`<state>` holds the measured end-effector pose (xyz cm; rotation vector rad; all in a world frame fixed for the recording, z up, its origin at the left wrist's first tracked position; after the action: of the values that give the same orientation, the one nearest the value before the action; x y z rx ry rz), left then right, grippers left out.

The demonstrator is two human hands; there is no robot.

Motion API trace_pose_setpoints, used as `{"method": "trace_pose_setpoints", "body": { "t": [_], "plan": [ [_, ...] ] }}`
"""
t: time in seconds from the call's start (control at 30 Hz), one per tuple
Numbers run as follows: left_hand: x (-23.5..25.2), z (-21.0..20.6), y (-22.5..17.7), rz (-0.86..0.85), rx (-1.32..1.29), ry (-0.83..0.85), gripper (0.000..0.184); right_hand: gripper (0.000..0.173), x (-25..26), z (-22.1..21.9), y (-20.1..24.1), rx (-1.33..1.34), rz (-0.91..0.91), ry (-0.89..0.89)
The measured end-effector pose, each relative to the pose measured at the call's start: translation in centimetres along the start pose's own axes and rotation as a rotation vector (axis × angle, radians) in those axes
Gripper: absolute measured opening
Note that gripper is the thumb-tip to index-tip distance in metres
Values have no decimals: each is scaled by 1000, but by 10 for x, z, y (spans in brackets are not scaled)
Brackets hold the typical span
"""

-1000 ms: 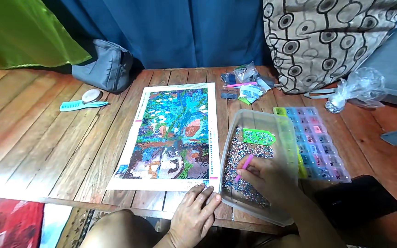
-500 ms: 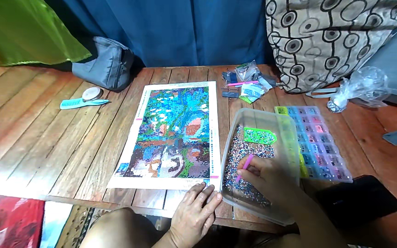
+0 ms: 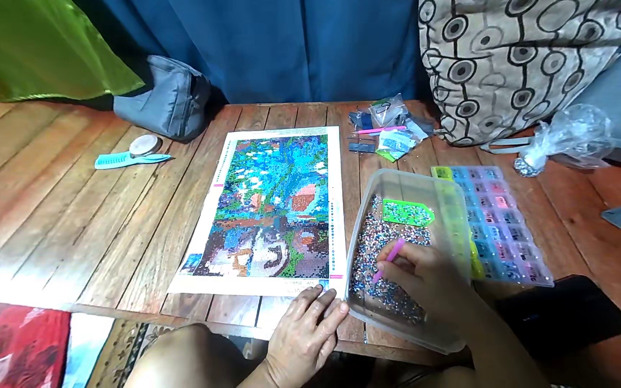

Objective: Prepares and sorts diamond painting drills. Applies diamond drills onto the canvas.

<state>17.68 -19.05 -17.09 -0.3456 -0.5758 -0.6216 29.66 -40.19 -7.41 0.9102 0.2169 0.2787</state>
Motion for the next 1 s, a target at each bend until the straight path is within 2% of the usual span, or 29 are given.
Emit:
{"method": "trace_pose_setpoints", "body": {
  "t": [0.33,0.6,0.73,1.0],
  "plan": [
    [-1,0,0,1,8,-3,33,8,2,-7,-3,-60,5,-34],
    [0,0,0,0,7,-5,34,12,4,-1,4,-48,-191,19],
    [0,-1,-1,7,13,-4,33,16,4,2,8,-4,-268,-51],
    [0,-1,0,0,10,-10,34,12,5,0,5,42,-232,-155]
  ]
}}
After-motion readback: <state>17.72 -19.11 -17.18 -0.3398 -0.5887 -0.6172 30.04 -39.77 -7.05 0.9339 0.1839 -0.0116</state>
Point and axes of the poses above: each hand's wrist, its own x-axis towards the middle knuckle, its own z-axis out of the back of the hand, y = z × x, the point moved 1 cm from there along x, towards the middle knuckle, and after that the axes turned 12 degrees about -z, right-handed, at the moved point
